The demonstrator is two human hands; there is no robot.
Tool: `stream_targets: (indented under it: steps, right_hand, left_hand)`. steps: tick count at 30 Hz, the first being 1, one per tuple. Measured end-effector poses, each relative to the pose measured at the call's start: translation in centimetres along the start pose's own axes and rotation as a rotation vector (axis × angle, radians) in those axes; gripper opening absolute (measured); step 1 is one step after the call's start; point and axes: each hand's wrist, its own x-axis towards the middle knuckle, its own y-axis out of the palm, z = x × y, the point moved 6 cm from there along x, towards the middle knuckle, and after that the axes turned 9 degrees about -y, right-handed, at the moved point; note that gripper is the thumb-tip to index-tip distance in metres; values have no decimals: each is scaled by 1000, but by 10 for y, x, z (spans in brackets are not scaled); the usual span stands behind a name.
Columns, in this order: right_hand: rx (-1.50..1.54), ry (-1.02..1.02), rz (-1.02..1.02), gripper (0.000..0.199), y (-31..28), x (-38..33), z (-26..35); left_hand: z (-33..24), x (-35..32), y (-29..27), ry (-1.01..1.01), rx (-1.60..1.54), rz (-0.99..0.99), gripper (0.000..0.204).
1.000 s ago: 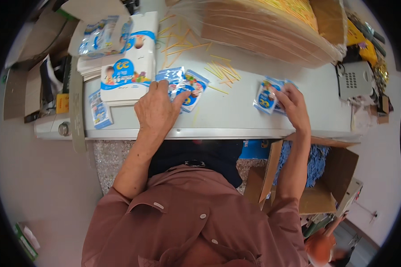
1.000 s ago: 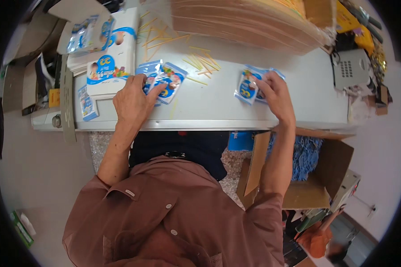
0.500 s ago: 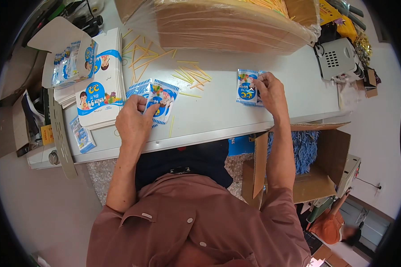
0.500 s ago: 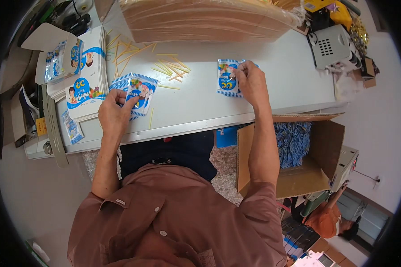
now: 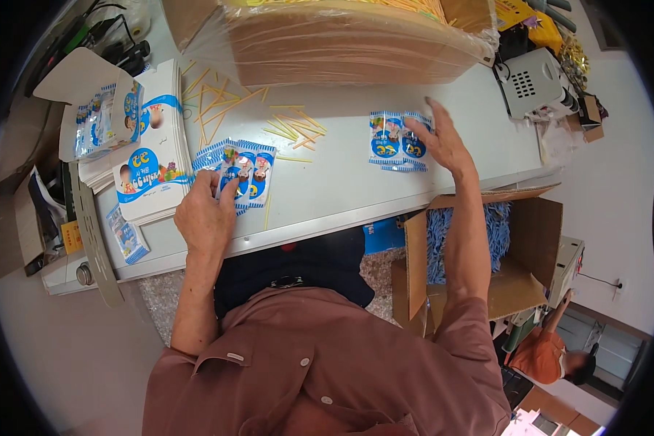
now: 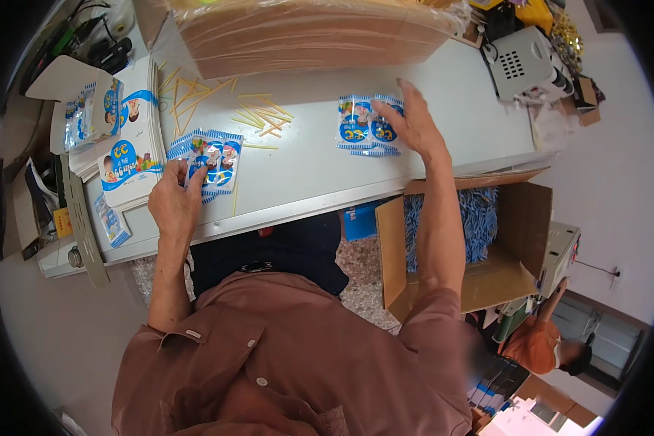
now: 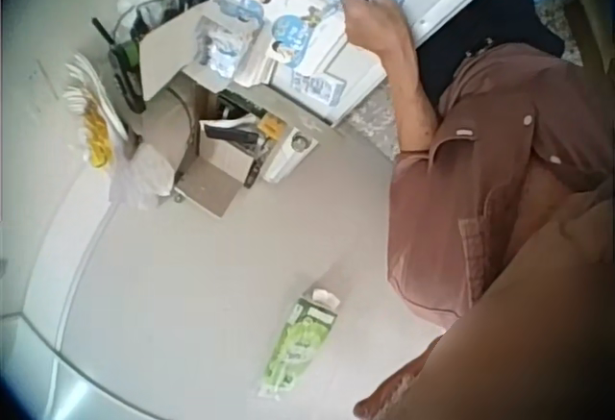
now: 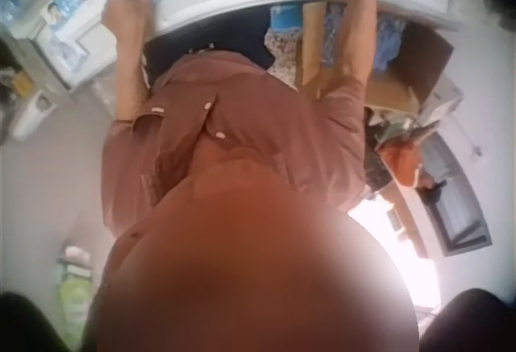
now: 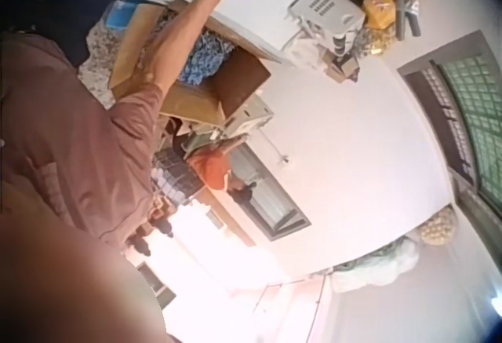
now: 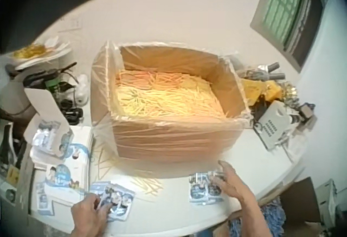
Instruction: Packaging small blue notebooks with bundles of yellow straws on a factory workbench.
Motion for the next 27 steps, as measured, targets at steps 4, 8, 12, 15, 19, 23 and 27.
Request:
stream_targets:
  steps: [4,8,12,15,19,23,27]
  right_hand:
    - [195,61,327,74,17,-5,15]
    - [117,-91,208,66,13,-15,21]
    - [-7,-51,-155,42,-48,1,45]
    - [101,-170,-375,20,-109,31,89]
    - [58,-328,-359,19,-138,105,114]
    - [-248,-518,4,25,-103,199,83]
    - [-458,-491,342,24,-73,233,70]
  left_hand:
    - [0,-3,-7,43,-92,-26,23]
    - [1,-5,-13,38,-276,-27,20]
    - [5,-5,-16,-29,-561,90,17]
    - [5,-5,-17,-96,-884,144,16]
    - [4,-5,-14,-144,-1118,268,11]
    - [-4,-7,-15,-195,-1234,341,12]
    - [-4,-6,-15,-201,-1258,374,15]
